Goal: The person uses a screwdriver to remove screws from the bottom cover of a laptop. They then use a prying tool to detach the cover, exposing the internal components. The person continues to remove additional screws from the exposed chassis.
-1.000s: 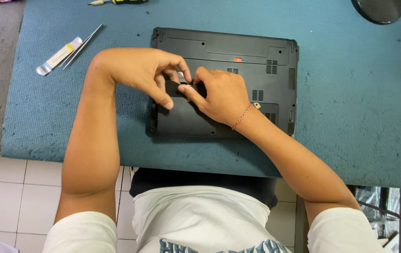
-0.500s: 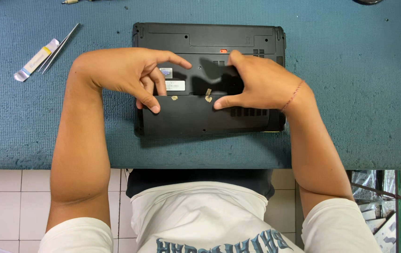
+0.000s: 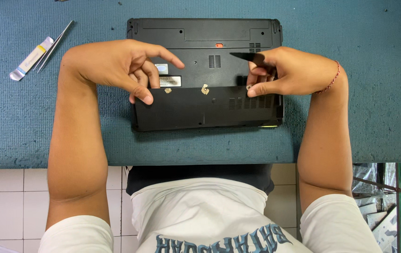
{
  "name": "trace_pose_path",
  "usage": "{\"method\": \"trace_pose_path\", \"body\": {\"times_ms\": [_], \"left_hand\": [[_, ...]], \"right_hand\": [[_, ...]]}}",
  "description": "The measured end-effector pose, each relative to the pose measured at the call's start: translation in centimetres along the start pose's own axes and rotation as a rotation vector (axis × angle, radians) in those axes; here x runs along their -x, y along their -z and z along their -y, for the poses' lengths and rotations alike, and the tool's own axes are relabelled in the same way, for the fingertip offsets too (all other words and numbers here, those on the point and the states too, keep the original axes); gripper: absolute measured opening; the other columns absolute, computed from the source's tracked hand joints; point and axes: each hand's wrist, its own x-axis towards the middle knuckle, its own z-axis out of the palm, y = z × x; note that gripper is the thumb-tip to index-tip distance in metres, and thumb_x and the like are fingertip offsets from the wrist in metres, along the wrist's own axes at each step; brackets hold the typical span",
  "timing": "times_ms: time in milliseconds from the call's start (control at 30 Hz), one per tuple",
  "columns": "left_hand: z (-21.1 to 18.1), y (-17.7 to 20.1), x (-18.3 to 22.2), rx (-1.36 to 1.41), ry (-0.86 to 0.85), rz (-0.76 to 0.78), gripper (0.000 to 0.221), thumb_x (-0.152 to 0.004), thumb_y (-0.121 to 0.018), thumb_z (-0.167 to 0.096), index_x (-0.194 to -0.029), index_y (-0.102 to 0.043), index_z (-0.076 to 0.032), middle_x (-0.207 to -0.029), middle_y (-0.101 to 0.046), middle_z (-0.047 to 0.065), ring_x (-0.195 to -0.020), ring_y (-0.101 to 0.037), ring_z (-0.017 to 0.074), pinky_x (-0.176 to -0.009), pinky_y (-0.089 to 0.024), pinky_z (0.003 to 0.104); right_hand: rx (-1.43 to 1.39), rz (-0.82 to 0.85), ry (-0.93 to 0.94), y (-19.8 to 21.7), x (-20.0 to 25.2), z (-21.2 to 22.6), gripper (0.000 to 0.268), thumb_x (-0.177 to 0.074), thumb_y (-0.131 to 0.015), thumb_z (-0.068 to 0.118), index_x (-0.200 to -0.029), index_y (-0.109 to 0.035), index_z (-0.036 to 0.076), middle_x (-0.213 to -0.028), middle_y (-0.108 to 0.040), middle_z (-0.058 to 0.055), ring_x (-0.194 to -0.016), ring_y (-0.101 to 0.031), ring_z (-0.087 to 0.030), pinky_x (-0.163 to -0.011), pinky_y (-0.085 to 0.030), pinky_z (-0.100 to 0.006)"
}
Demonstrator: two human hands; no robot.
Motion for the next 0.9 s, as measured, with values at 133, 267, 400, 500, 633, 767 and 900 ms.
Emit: {"method": "trace_pose_path", "body": {"times_ms": [133,267,400,500,633,767,900], "left_hand": [[1.3,0.5,-0.2,0.075,-0.103,0.012,0.069,-0.082,-0.073,0.000,-0.148,-0.055,-0.010,-0.085,-0.070,0.013,-0.062,-0.068,0.0132,-0.052,-0.060,0.029],[1.7,0.8,-0.2,0.064,-0.043,-0.110,0.040,-0.097,-0.060,0.001,-0.135,-0.062,-0.010,-0.083,-0.064,0.008,-0.062,-0.056,0.0127,-0.052,-0.058,0.030],[4.0,2.1,-0.9,0.027,-0.169,-0.124,0.030,-0.103,-0.049,0.003,-0.129,-0.057,-0.009,-0.072,-0.046,0.004,-0.063,-0.043,0.0085,-0.050,-0.060,0.029],[4.0,2.2,-0.9,0.030,-0.168,-0.135,0.026,-0.105,-0.047,0.001,-0.127,-0.056,-0.010,-0.068,-0.036,0.001,-0.058,-0.036,0.0081,-0.048,-0.058,0.028],[3.4,2.0,-0.6,0.014,-0.117,-0.183,0.026,-0.107,-0.047,-0.005,-0.131,-0.057,-0.009,-0.069,-0.042,0.002,-0.050,-0.041,0.0107,-0.048,-0.055,0.028],[3.4,2.3,-0.4,0.029,-0.206,-0.226,0.067,-0.093,-0.046,-0.057,-0.140,-0.052,-0.010,-0.102,-0.058,0.012,-0.068,-0.058,0.0165,-0.053,-0.055,0.031],[4.0,3.1,-0.2,0.023,-0.427,-0.105,0.099,-0.076,-0.057,-0.073,-0.147,-0.041,-0.007,-0.140,-0.056,0.018,-0.083,-0.065,0.0254,-0.058,-0.057,0.033]], "right_hand": [[-0.045,-0.030,0.100,0.2,-0.1,-0.6,0.041,-0.097,-0.070,0.020,-0.080,-0.033,0.015,-0.091,-0.074,0.000,-0.085,-0.065,-0.011,-0.076,-0.053,-0.030],[-0.091,-0.096,0.111,0.4,-0.1,-0.7,0.040,-0.093,-0.072,0.025,-0.083,-0.036,0.015,-0.095,-0.059,0.001,-0.095,-0.056,-0.010,-0.087,-0.045,-0.029],[0.069,-0.112,0.166,0.9,0.2,-2.2,0.070,-0.058,-0.097,0.036,-0.109,-0.055,0.014,-0.105,-0.048,0.001,-0.090,-0.042,-0.013,-0.085,-0.035,-0.027],[0.093,-0.144,0.043,0.8,0.9,0.5,0.083,-0.061,-0.097,0.029,-0.135,-0.060,0.022,-0.088,-0.037,0.000,-0.084,-0.041,-0.013,-0.083,-0.034,-0.025],[0.129,-0.174,0.059,0.9,0.6,-1.4,0.078,-0.067,-0.092,0.029,-0.138,-0.063,0.022,-0.087,-0.038,0.001,-0.084,-0.044,-0.015,-0.082,-0.037,-0.028],[-0.136,-0.196,0.256,1.2,0.4,-2.0,0.047,-0.083,-0.078,0.018,-0.088,-0.032,0.012,-0.119,-0.069,-0.013,-0.138,-0.064,-0.024,-0.100,-0.043,-0.037],[-0.227,-0.273,0.253,1.1,0.3,-2.6,0.039,-0.096,-0.068,0.010,-0.091,-0.029,0.015,-0.092,-0.049,0.003,-0.144,-0.068,-0.029,-0.109,-0.044,-0.034]]}}
